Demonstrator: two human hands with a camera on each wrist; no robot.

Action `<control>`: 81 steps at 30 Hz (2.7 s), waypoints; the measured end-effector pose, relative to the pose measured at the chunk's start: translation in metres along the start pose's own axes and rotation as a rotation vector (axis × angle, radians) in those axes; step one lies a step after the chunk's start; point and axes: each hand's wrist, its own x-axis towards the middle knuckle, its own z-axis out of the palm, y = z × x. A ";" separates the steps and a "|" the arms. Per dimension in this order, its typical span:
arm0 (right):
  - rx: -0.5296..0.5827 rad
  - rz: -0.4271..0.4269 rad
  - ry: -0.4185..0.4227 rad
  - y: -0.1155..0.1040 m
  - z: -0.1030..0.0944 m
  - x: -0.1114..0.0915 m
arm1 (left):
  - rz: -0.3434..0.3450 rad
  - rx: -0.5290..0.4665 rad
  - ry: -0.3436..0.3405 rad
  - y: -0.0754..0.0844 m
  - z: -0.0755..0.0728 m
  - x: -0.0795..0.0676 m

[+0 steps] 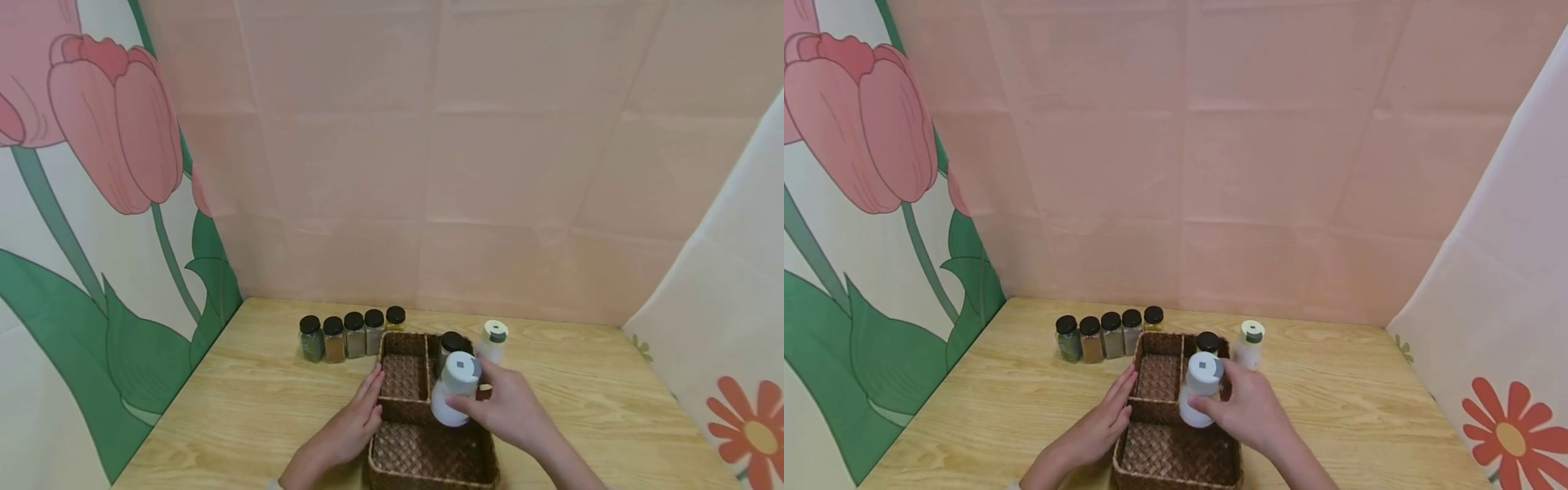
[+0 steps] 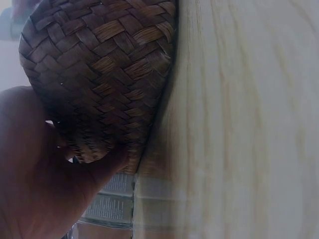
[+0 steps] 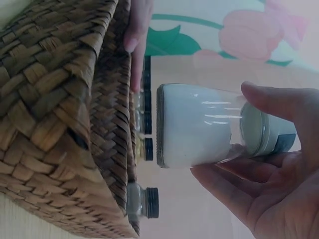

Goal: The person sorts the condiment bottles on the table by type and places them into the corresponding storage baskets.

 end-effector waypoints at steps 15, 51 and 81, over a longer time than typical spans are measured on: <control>-0.002 -0.029 -0.077 -0.005 0.023 0.000 | 0.013 0.013 0.023 0.000 0.002 0.001; -0.110 -0.218 -0.193 0.003 0.064 0.001 | 0.002 -0.002 0.027 0.001 0.001 -0.001; -0.100 -0.205 -0.265 0.008 0.082 0.001 | 0.002 -0.014 0.027 0.000 0.001 -0.001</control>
